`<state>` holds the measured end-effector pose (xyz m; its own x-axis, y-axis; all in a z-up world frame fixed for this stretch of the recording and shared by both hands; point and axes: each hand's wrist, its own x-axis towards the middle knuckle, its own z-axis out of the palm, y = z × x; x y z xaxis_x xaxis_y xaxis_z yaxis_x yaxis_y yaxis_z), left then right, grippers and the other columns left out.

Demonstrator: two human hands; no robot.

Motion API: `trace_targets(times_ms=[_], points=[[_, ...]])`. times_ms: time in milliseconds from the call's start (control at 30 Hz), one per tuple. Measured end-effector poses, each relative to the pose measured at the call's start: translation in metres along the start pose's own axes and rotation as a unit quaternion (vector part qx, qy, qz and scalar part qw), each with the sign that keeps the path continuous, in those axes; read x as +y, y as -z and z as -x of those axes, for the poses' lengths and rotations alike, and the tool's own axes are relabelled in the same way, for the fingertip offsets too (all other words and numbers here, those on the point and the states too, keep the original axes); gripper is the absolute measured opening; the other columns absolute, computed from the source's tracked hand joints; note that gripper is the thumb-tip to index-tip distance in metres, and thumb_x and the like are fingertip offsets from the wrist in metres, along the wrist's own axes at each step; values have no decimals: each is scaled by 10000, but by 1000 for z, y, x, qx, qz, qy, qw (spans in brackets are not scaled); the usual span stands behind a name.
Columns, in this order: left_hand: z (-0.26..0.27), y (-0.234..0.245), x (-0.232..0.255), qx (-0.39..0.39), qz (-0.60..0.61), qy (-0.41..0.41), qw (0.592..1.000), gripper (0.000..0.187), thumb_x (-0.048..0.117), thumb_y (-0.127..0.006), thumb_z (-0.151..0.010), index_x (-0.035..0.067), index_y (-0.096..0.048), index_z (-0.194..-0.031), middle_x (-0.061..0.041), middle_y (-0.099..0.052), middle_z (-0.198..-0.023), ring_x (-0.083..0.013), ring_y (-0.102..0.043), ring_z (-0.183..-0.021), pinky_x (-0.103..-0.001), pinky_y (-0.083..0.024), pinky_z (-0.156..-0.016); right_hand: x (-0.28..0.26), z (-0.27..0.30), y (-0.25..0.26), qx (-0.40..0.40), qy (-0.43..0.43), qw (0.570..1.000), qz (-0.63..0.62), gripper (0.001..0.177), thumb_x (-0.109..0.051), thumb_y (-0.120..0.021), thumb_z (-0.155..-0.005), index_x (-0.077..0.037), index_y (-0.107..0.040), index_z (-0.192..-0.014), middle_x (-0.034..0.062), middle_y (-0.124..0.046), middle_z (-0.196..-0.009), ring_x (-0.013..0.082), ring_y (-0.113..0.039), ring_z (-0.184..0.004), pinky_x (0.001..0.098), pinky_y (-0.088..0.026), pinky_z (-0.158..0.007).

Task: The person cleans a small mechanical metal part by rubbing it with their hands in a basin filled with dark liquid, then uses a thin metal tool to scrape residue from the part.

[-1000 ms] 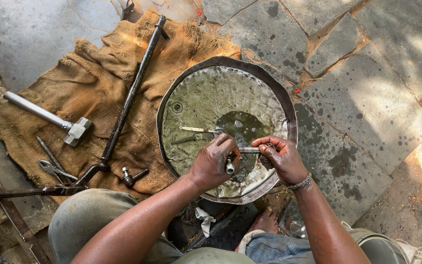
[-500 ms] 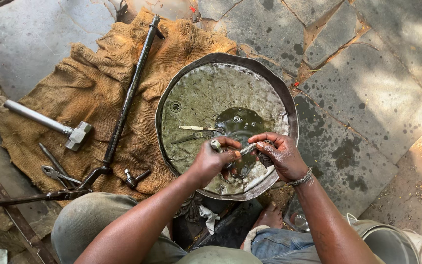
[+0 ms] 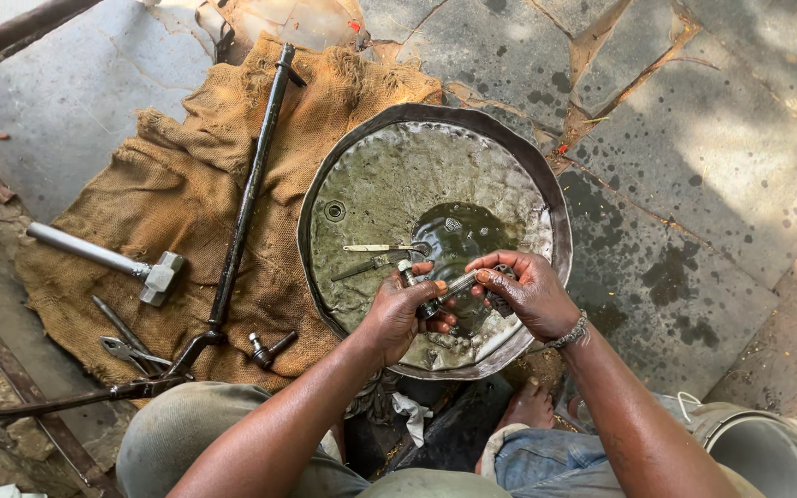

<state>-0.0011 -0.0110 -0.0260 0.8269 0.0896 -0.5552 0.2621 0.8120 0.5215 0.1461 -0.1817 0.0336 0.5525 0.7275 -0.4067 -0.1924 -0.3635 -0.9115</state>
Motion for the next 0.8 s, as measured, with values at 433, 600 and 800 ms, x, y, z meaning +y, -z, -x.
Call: trace_targets(times_ms=[433, 600, 800], points=[[3, 7, 0, 113, -55, -13, 992, 902, 104, -746, -859, 123, -189, -1568, -171, -681, -1042, -203, -655, -730, -364, -576, -626, 22, -10, -15, 10, -39, 998, 57, 255, -249, -654, -981, -54, -751, -1114, -2, -765, -773, 7, -553, -578, 200, -422, -485], [1, 13, 1, 130, -62, 9, 990, 954, 128, -768, -856, 117, -147, -1580, -202, -663, -1023, -210, -653, -706, -343, -557, -561, 27, -14, -21, 10, -64, 996, 55, 258, -259, -665, -972, -48, -754, -1090, 18, -750, -761, 44, -505, -538, 221, -369, -460], [-2, 21, -3, 110, -64, 13, 992, 954, 162, -780, -854, 80, -157, -1572, -174, -647, -1026, -205, -651, -698, -339, -564, -551, 36, -18, -20, -5, -21, 998, 53, 271, -271, -666, -975, -28, -756, -1054, 27, -760, -786, 47, -666, -673, 218, -541, -591]])
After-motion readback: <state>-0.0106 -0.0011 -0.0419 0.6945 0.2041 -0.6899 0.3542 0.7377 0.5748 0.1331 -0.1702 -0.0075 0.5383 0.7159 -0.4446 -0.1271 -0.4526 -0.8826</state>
